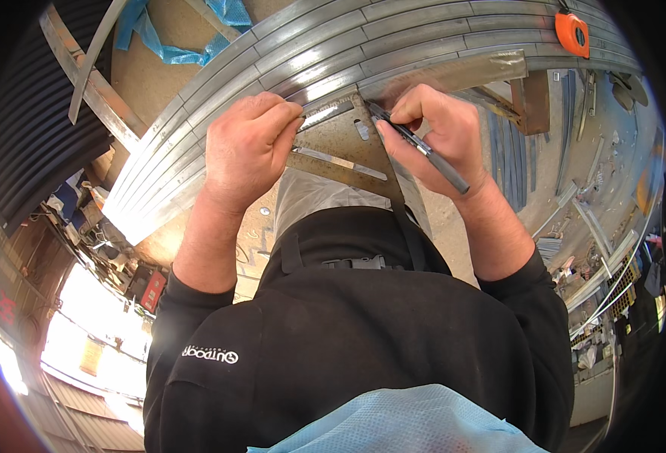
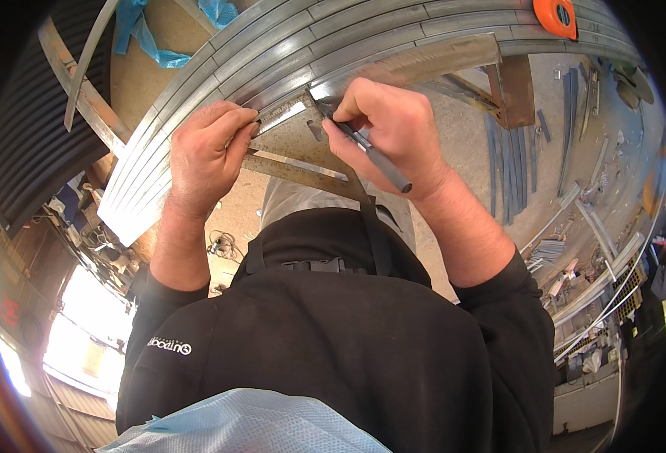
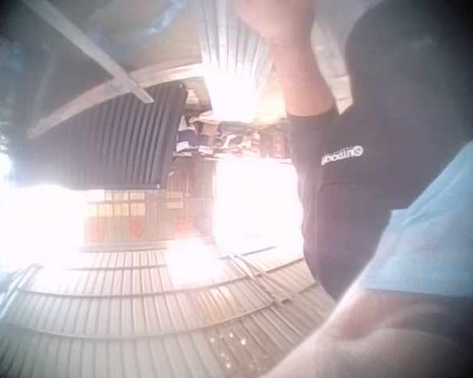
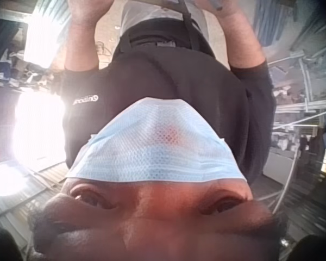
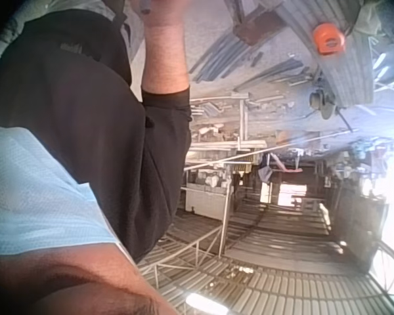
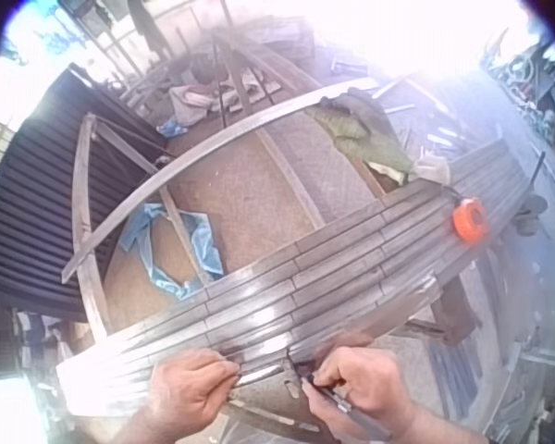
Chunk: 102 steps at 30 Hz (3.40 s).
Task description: The person uses a speed square and marker to draw lines on a stack of corrugated metal sheets. They then measure the sheets with a tape measure and mark additional points. The person handles the metal sheets and tools throughout the process.
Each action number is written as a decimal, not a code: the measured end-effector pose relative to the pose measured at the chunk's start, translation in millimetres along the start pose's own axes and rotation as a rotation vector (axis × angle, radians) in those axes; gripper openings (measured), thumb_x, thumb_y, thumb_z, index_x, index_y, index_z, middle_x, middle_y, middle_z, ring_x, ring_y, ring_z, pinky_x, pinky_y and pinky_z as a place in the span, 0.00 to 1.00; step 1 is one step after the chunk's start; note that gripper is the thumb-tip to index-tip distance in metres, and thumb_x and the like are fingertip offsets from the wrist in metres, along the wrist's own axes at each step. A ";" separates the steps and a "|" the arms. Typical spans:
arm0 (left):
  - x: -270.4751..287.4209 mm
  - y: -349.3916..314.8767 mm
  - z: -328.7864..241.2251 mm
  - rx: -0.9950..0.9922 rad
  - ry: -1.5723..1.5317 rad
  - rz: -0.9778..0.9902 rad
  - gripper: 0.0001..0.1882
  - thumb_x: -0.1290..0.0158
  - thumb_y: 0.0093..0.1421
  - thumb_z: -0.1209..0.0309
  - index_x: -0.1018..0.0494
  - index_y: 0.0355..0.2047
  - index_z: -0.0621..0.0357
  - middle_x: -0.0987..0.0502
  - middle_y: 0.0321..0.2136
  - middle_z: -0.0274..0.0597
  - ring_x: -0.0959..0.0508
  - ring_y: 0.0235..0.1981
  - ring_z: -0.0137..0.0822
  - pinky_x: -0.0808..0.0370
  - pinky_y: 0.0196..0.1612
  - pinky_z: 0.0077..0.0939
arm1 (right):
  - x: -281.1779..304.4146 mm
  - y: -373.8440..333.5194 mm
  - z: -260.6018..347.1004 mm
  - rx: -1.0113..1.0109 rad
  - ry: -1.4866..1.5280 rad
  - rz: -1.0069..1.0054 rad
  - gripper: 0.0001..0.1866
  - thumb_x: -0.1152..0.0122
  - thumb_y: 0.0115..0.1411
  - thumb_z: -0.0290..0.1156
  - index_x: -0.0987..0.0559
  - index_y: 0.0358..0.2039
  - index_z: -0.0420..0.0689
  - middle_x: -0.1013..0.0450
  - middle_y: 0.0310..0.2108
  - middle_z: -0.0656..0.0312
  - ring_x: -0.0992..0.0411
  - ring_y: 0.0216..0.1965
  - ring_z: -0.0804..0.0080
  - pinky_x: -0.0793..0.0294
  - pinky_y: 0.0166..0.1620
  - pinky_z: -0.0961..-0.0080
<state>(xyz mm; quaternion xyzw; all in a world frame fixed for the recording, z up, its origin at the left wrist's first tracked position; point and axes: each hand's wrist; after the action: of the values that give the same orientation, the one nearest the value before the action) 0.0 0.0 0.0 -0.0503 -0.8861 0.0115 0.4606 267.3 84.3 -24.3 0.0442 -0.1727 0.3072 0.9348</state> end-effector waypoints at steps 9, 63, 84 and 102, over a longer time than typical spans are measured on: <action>-1.9 -0.6 -0.3 0.003 -0.023 -0.011 0.03 0.34 0.61 0.73 0.16 0.35 0.53 0.17 0.32 0.35 0.16 0.35 0.42 0.20 0.38 0.35 | -0.5 3.8 0.1 0.024 0.042 -0.039 0.13 0.24 0.52 0.20 0.25 0.27 0.42 0.26 0.21 0.61 0.28 0.21 0.69 0.28 0.27 0.75; -17.8 -7.1 -41.9 0.033 0.028 -0.130 0.04 0.38 0.65 0.71 0.16 0.39 0.55 0.16 0.37 0.37 0.16 0.41 0.45 0.20 0.43 0.40 | 138.4 -74.2 22.6 -0.220 0.087 -0.097 0.13 0.29 0.61 0.18 0.28 0.29 0.41 0.30 0.25 0.71 0.37 0.27 0.86 0.35 0.30 0.81; -50.0 64.6 -77.3 0.061 0.138 -0.086 0.06 0.38 0.67 0.67 0.15 0.41 0.52 0.16 0.37 0.33 0.16 0.41 0.43 0.19 0.43 0.37 | 166.9 -35.9 -27.9 -0.162 0.134 -0.029 0.13 0.27 0.59 0.20 0.26 0.29 0.41 0.30 0.23 0.71 0.39 0.25 0.87 0.38 0.28 0.81; -55.1 68.3 -73.8 0.092 0.139 -0.050 0.07 0.40 0.70 0.63 0.16 0.42 0.48 0.16 0.39 0.31 0.17 0.44 0.42 0.18 0.46 0.39 | 143.3 -0.9 -37.1 -0.192 0.186 -0.004 0.12 0.26 0.59 0.23 0.25 0.28 0.40 0.26 0.23 0.69 0.34 0.27 0.84 0.32 0.31 0.79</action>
<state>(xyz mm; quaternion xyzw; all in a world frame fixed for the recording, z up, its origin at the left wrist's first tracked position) 97.1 60.5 -7.1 -0.0078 -0.8515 0.0371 0.5229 386.4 170.7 -8.9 -0.0740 -0.1140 0.2904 0.9472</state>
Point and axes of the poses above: each hand's wrist, its own y-axis towards the middle knuckle, its own x-axis out of the back of the hand, z = x × y
